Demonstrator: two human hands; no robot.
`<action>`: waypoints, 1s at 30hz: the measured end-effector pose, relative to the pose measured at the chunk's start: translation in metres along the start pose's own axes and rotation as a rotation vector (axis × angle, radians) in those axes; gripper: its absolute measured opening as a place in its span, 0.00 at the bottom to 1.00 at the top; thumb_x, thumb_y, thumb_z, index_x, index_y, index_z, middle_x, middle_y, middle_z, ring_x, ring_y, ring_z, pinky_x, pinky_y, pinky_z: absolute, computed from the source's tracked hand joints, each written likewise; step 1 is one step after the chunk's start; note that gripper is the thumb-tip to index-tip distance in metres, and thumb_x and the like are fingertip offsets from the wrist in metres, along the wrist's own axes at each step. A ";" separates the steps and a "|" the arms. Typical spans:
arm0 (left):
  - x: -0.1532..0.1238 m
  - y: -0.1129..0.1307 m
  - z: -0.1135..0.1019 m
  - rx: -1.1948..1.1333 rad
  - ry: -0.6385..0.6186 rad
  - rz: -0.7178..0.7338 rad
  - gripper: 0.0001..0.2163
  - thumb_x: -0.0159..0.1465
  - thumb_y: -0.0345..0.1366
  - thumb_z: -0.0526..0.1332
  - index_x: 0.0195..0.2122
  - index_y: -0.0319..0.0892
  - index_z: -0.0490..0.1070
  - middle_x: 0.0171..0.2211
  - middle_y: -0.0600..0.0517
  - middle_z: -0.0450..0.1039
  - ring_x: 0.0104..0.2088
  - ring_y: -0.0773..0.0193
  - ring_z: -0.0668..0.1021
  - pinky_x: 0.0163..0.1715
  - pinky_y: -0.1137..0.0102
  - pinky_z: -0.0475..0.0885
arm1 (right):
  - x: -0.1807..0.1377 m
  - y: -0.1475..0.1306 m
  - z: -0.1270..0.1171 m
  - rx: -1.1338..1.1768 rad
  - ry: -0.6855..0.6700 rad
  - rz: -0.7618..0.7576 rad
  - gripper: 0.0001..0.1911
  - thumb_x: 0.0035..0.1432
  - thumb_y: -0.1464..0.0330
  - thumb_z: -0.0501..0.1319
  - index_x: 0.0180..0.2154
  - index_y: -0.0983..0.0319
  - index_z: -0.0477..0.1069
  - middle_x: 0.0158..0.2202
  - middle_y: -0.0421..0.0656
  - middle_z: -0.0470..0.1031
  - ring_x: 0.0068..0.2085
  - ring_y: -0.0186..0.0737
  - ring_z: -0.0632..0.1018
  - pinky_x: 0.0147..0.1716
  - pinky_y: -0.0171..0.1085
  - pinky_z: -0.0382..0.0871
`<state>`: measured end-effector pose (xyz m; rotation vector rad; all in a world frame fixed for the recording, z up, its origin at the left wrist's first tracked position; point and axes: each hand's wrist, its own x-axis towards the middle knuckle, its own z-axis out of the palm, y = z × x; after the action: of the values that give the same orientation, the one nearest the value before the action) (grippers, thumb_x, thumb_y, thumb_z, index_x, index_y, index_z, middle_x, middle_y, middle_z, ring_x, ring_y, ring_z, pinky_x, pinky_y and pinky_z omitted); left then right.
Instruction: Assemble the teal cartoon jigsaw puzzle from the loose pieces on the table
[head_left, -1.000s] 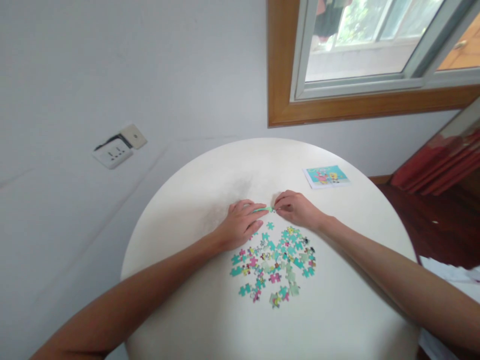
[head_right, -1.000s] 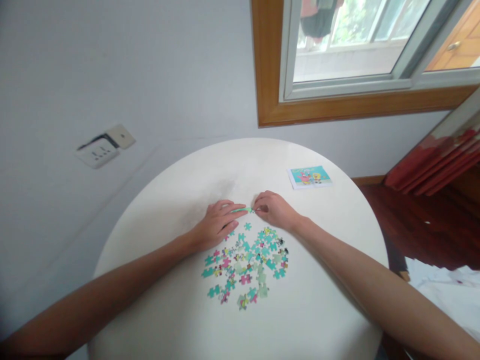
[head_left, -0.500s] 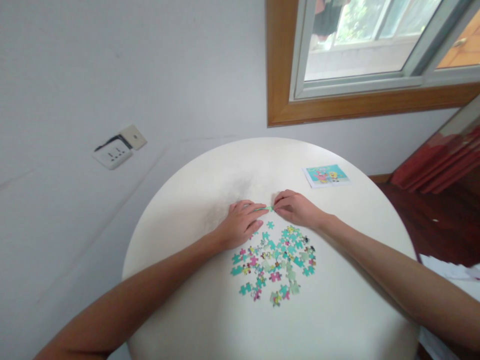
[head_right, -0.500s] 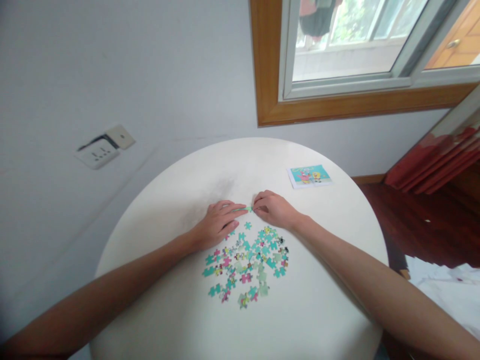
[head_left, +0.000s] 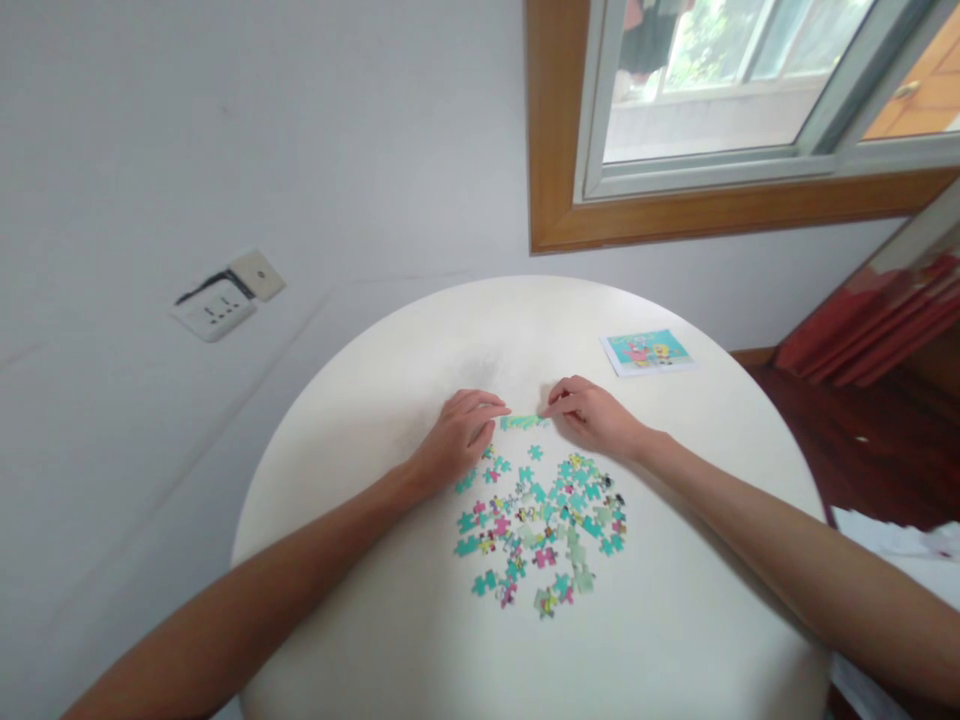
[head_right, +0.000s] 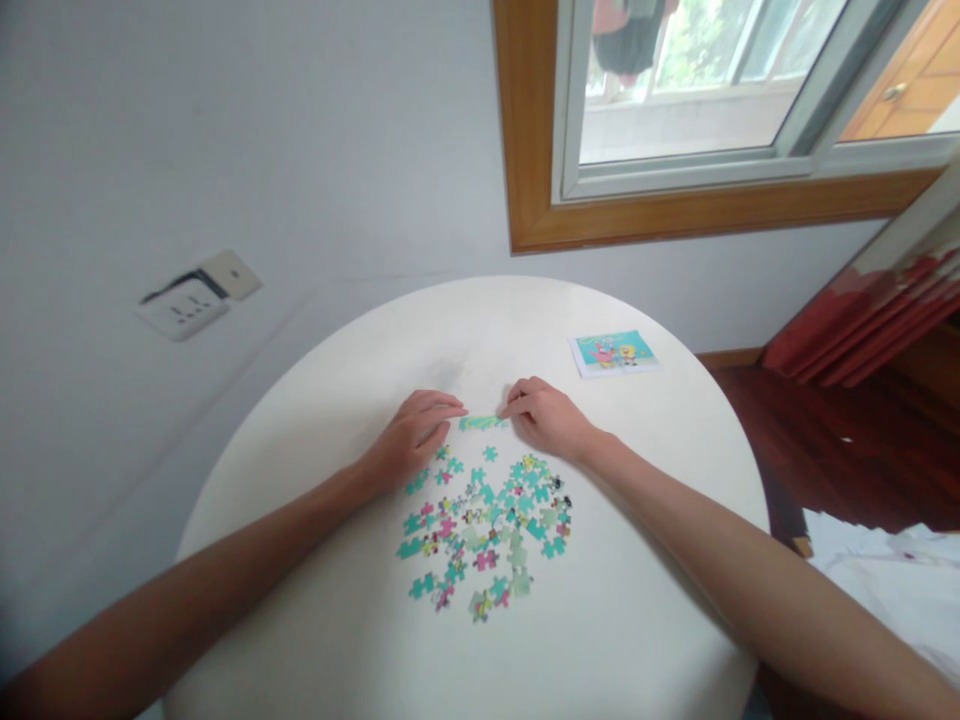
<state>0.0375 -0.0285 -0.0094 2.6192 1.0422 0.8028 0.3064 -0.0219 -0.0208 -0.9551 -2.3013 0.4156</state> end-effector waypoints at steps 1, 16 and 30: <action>0.000 -0.001 0.000 -0.006 0.010 -0.010 0.13 0.67 0.27 0.54 0.48 0.42 0.76 0.48 0.47 0.74 0.51 0.57 0.72 0.56 0.57 0.66 | 0.000 -0.002 0.000 -0.006 -0.014 -0.007 0.20 0.55 0.81 0.54 0.38 0.59 0.82 0.41 0.47 0.77 0.44 0.41 0.75 0.46 0.41 0.69; 0.000 -0.013 -0.002 -0.080 -0.012 -0.245 0.08 0.63 0.34 0.62 0.42 0.42 0.77 0.35 0.50 0.75 0.39 0.59 0.76 0.46 0.62 0.70 | 0.002 -0.002 -0.004 -0.041 0.029 0.242 0.09 0.61 0.71 0.59 0.38 0.62 0.79 0.37 0.47 0.77 0.35 0.39 0.74 0.38 0.39 0.67; 0.000 -0.009 -0.010 -0.130 -0.027 -0.252 0.07 0.63 0.36 0.64 0.40 0.42 0.79 0.34 0.50 0.75 0.37 0.62 0.76 0.42 0.66 0.70 | 0.001 -0.005 0.001 -0.035 -0.005 0.272 0.08 0.59 0.67 0.60 0.34 0.60 0.78 0.33 0.45 0.76 0.31 0.37 0.72 0.34 0.39 0.65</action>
<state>0.0267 -0.0222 -0.0049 2.3255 1.2372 0.7474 0.3031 -0.0245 -0.0187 -1.2921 -2.1946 0.4908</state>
